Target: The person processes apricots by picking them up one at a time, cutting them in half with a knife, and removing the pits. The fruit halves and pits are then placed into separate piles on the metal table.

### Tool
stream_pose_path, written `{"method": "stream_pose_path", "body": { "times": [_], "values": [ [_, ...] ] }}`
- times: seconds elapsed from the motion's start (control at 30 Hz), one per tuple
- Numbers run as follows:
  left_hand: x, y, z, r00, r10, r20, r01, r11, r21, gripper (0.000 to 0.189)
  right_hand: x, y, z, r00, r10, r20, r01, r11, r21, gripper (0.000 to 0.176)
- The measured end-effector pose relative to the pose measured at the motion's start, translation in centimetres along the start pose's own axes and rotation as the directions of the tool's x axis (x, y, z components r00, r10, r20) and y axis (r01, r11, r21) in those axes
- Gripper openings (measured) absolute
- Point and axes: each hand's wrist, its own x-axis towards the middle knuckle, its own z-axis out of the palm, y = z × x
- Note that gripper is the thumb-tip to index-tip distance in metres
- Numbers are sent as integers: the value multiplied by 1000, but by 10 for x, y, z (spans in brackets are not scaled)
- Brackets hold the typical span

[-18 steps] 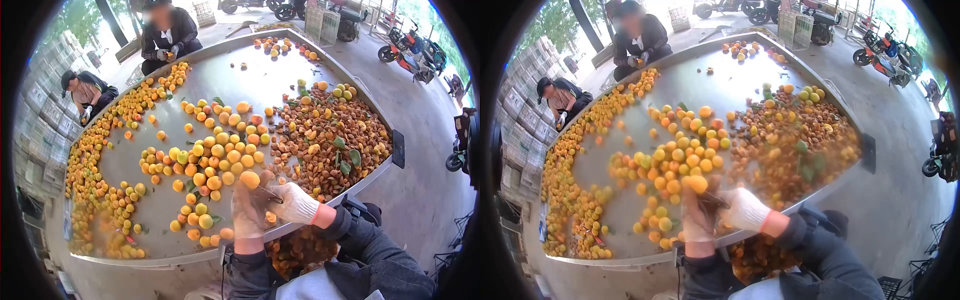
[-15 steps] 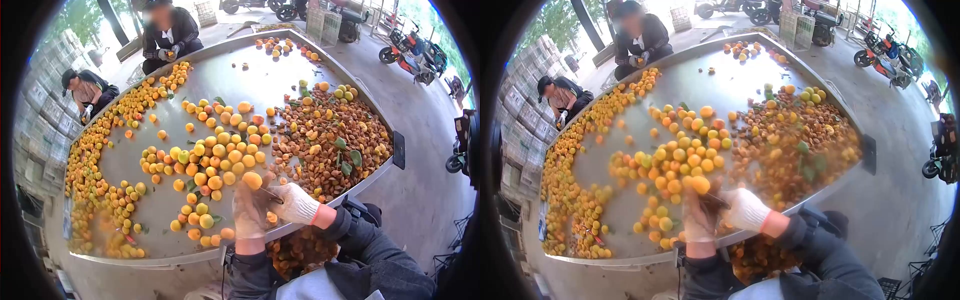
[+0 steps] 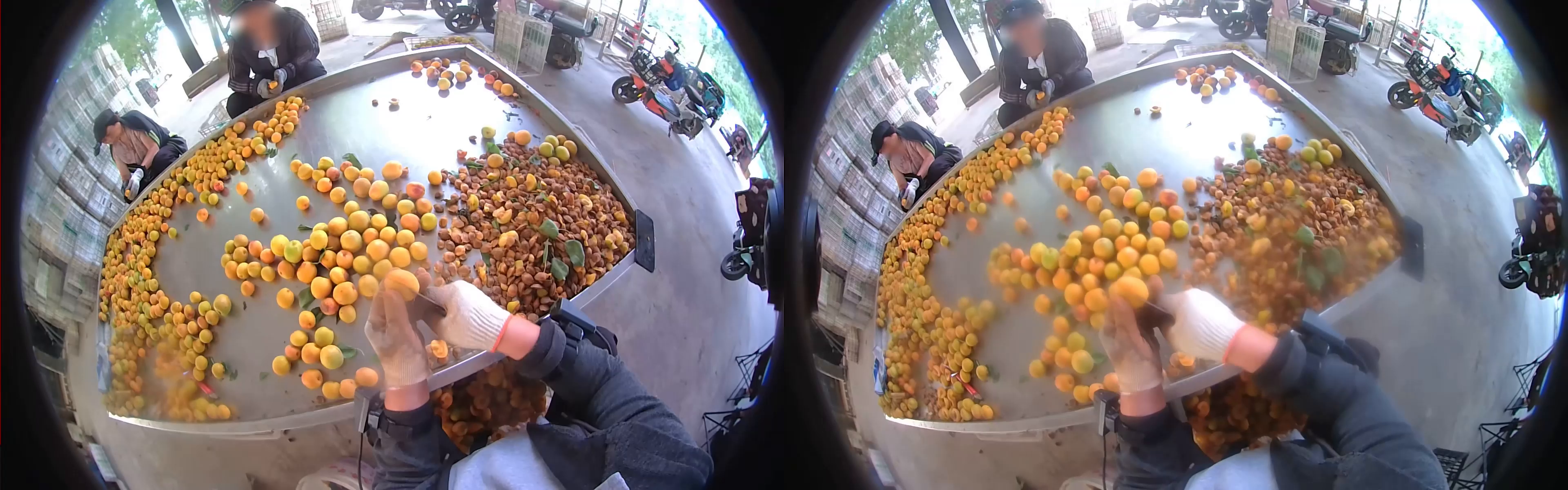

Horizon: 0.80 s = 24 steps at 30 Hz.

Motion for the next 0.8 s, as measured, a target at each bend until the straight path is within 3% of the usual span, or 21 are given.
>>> {"method": "stream_pose_path", "body": {
  "times": [0.07,0.23,0.3,0.33,0.4,0.43,0.5,0.53,0.6,0.63,0.7,0.73,0.8],
  "values": [
    [-2,8,5,999,15,-40,-13,998,55,35,7,8,5,998,-14,63,-2,970,244,23],
    [-3,10,6,997,48,-59,-43,996,82,32,12,5,1,994,-36,102,33,999,27,20],
    [-4,12,11,996,76,-49,-72,994,81,29,13,7,-5,959,-35,282,-69,934,350,20],
    [-4,11,12,996,28,-80,-21,995,93,27,13,7,-8,959,-34,283,-70,934,349,20],
    [-5,10,12,994,-17,-111,29,994,103,24,12,4,-17,835,182,519,-362,892,270,24],
    [-4,11,11,995,-57,-78,61,997,54,24,10,2,-22,838,182,515,-360,893,271,24],
    [-4,12,9,995,-94,-40,95,996,4,24,7,-1,-29,751,222,622,-459,853,250,25],
    [-3,13,7,994,-111,-1,111,994,26,25,5,0,-31,754,222,618,-456,854,250,25],
    [-2,12,6,992,-121,42,119,992,50,25,-1,2,-32,918,32,394,-186,915,359,20],
    [-1,10,6,993,-91,69,89,996,26,25,-2,5,-28,921,28,388,-179,916,359,20],
    [1,8,6,994,-56,98,56,998,-1,26,-4,10,-19,988,-151,21,151,989,-3,21],
    [2,9,4,992,-66,106,73,995,-72,29,-7,8,-20,996,-57,65,58,998,-10,18],
    [4,6,1,991,-75,109,90,986,-143,32,-7,5,-15,999,-44,18,46,995,-92,20]
  ]
}}
